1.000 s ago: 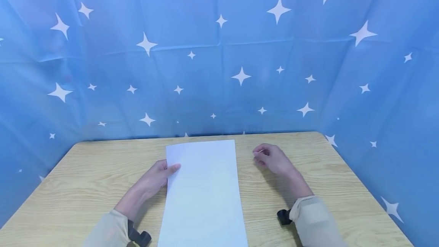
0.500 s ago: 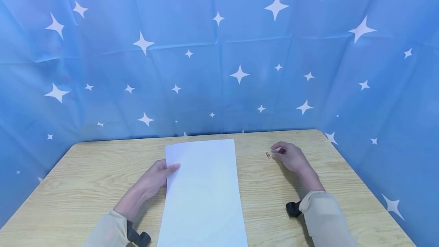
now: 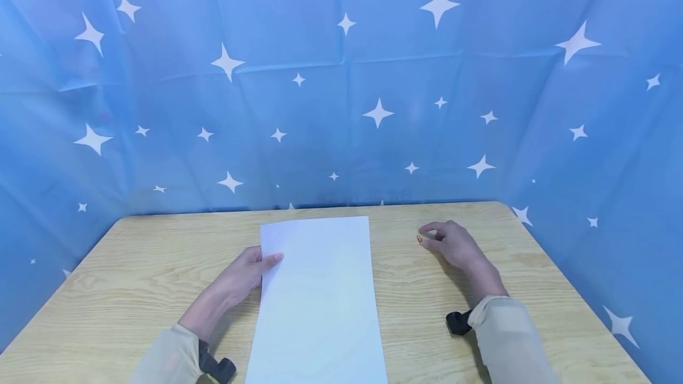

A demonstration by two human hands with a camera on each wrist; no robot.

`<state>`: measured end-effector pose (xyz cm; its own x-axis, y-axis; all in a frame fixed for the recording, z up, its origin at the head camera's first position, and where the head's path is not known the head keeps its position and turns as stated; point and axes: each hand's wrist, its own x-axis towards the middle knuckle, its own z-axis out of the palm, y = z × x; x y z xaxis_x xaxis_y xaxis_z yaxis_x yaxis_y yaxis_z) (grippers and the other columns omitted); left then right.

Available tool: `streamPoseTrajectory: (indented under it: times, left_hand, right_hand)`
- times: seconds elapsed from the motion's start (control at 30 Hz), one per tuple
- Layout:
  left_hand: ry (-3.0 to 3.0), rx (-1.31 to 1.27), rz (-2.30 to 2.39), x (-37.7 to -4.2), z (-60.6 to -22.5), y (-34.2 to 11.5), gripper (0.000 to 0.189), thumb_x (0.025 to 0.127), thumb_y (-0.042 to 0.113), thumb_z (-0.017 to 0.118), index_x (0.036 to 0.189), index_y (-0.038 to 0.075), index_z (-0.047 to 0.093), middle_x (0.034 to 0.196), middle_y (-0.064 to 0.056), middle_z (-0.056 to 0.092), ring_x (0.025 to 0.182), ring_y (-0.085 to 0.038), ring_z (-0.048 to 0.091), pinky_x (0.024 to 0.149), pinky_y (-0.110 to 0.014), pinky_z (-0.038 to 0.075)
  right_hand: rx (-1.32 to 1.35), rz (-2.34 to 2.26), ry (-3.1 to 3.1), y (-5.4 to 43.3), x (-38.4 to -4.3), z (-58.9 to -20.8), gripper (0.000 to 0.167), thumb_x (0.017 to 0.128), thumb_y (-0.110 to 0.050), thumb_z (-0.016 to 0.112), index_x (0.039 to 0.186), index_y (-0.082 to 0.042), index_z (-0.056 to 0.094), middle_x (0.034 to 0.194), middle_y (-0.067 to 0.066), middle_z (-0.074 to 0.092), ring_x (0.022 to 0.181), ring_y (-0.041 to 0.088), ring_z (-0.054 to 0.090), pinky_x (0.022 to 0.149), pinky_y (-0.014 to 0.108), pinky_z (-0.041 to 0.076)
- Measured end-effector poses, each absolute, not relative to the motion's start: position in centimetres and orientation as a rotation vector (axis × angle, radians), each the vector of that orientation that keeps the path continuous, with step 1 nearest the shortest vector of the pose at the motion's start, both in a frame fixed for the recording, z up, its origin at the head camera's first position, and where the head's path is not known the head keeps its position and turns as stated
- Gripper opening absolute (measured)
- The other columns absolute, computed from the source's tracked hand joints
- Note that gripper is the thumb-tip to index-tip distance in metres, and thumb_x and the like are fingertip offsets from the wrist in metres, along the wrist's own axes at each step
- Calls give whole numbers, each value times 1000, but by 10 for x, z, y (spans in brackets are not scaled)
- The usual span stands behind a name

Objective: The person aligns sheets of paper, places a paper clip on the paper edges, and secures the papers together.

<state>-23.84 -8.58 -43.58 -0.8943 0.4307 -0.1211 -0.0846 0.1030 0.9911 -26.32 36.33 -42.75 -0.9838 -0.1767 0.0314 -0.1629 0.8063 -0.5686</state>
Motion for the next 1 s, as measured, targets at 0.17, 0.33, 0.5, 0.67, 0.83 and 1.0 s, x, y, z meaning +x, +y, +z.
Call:
streamPoseTrajectory:
  times: [0.17, 0.33, 0.5, 0.67, 0.83, 1.0]
  left_hand:
    - [1998, 347, 1858, -239, -436, -86, 33, 103, 26, 49, 118, -2, 57, 102, -15, 68, 90, -28, 67, 83, -36, 52]
    - [1994, 339, 1858, -239, -437, -86, 33, 103, 26, 50, 118, -2, 57, 102, -15, 68, 90, -28, 67, 82, -36, 52]
    - [1996, 343, 1855, -239, -436, -85, 33, 103, 27, 49, 118, -2, 57, 101, -15, 68, 89, -28, 67, 81, -36, 52]
    - [1991, 342, 1850, -239, -436, -84, 32, 103, 26, 49, 119, -1, 57, 103, -14, 68, 90, -29, 67, 82, -37, 52]
    - [1999, 330, 1851, -239, -437, -83, 33, 103, 27, 49, 118, -1, 57, 102, -14, 68, 90, -28, 67, 82, -36, 51]
    - [1984, 337, 1856, -239, -438, -83, 32, 103, 25, 49, 119, -1, 57, 103, -14, 68, 90, -28, 67, 83, -36, 51]
  right_hand:
    - [-323, -899, 2979, 362, -265, -427, 33, 96, -20, 64, 125, -5, 63, 85, 6, 54, 74, 21, 44, 63, 35, 34]
    - [-314, -914, 2978, 362, -265, -428, 30, 96, -19, 64, 123, -6, 65, 89, 6, 56, 77, 21, 46, 65, 36, 37]
    - [-265, -950, 2961, 362, -264, -428, 28, 96, -21, 63, 121, -8, 66, 97, 7, 58, 84, 22, 49, 68, 37, 39]
    - [-237, -971, 2947, 363, -263, -428, 27, 96, -21, 63, 120, -8, 66, 97, 8, 58, 83, 23, 48, 67, 36, 39]
    - [-243, -1004, 2943, 364, -262, -428, 22, 96, -18, 62, 116, -7, 66, 93, 7, 57, 79, 23, 47, 64, 36, 38]
    - [-235, -1062, 2933, 363, -262, -429, 17, 96, -15, 63, 111, -7, 65, 90, 8, 57, 76, 24, 46, 63, 36, 37]
